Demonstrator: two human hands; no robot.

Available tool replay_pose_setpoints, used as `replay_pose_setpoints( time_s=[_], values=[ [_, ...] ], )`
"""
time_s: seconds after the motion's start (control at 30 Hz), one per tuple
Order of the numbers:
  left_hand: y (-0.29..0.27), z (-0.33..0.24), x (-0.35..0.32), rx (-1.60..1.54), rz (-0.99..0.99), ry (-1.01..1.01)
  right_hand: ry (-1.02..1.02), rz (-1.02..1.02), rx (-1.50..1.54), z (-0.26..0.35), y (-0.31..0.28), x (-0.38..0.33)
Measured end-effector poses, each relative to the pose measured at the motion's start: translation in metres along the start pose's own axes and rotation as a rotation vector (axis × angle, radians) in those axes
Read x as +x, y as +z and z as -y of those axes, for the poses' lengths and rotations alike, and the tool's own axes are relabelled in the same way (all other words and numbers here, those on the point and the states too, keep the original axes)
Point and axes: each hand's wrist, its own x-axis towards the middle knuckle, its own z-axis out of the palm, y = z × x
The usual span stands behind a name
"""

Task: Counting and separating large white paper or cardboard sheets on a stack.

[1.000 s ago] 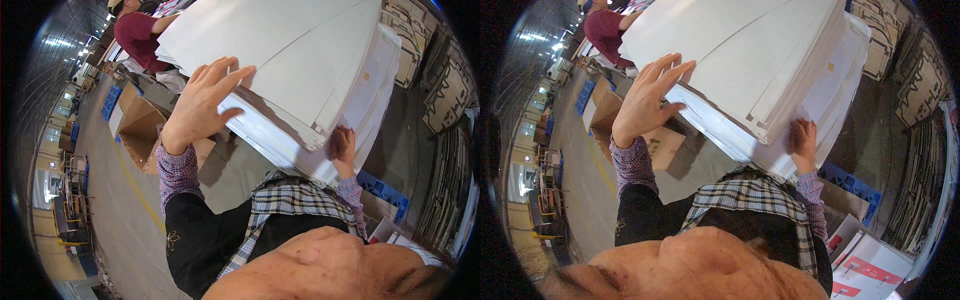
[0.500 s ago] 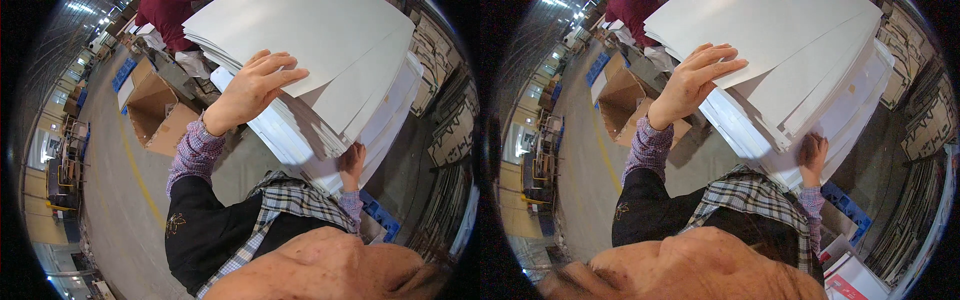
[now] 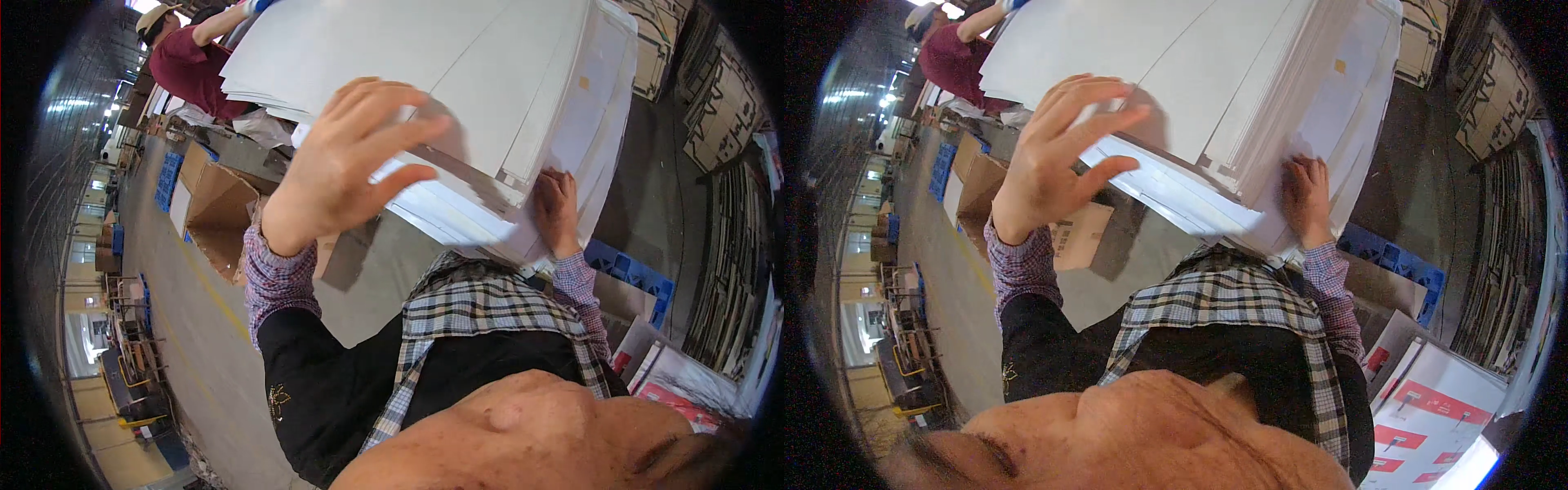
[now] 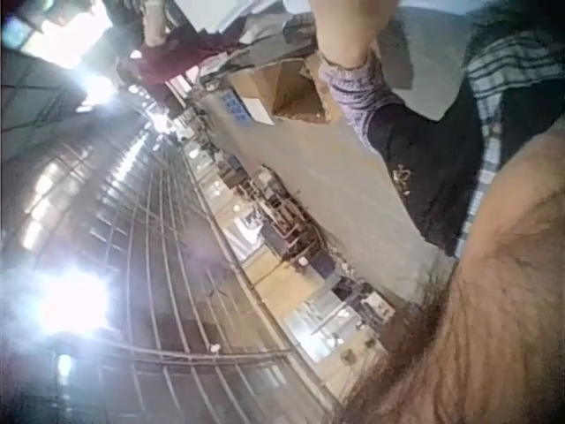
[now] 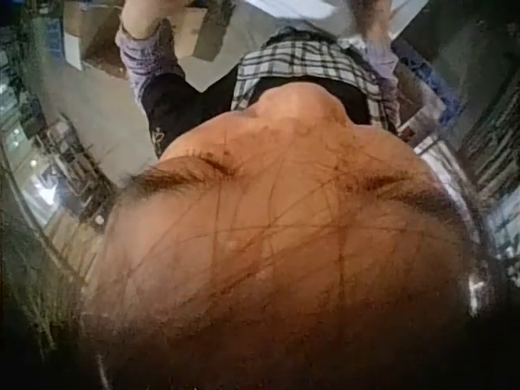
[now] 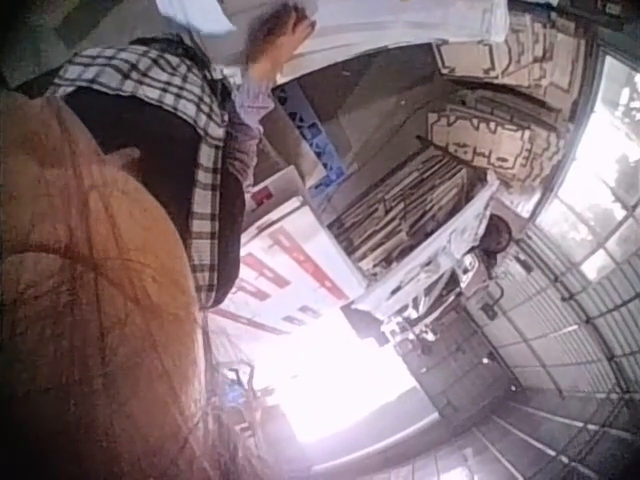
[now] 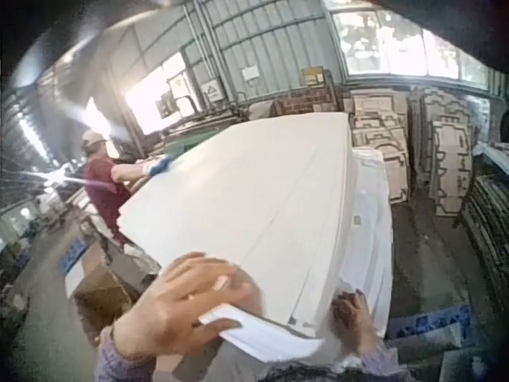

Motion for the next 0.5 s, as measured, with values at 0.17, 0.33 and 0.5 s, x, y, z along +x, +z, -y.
replay_pose_setpoints(
  time_s=[0.17,0.33,0.5],
  values=[
    [0.019,-0.035,0.030,-0.020,-0.012,0.255,0.028,-0.011,-0.005,0.006,-0.002,-0.004],
    [0.020,-0.026,0.037,0.076,-0.157,0.329,0.030,-0.031,0.008,0.002,0.001,-0.007],
    [0.039,-0.026,0.042,0.177,-0.270,0.337,0.022,0.001,-0.010,0.007,-0.005,-0.003]
  ],
)
